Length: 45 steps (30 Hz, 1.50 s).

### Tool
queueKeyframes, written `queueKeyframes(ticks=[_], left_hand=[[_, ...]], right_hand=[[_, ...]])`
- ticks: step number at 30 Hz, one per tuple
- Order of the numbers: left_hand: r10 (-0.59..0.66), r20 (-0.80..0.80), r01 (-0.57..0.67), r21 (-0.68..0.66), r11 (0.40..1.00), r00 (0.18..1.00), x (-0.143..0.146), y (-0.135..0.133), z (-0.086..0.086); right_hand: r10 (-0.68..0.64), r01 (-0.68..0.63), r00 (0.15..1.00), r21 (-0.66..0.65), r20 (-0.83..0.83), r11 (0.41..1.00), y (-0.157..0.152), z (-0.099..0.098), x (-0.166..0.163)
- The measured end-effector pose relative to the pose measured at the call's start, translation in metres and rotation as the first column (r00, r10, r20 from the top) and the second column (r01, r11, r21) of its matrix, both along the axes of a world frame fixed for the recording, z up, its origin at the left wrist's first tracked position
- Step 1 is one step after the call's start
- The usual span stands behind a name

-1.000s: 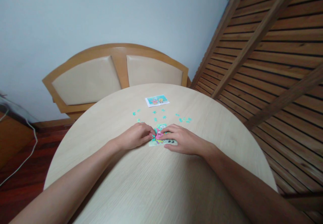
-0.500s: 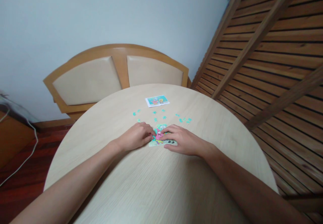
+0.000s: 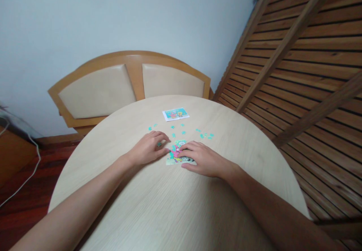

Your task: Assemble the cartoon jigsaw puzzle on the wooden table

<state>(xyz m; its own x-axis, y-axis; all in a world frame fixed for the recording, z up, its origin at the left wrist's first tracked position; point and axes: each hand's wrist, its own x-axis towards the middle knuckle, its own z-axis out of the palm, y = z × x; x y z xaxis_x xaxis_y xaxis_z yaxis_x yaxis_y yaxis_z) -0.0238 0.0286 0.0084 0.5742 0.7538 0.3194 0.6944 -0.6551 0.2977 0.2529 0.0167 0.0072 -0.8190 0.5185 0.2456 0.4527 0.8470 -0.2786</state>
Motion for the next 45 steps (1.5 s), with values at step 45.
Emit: queueKeyframes(ticks=[45], left_hand=[[0.213,-0.077,-0.226,-0.272,0.936,0.974,-0.044,0.022,0.003]], right_hand=[[-0.025,0.026,0.999,-0.034,0.024,0.999,0.007,-0.004,0.006]])
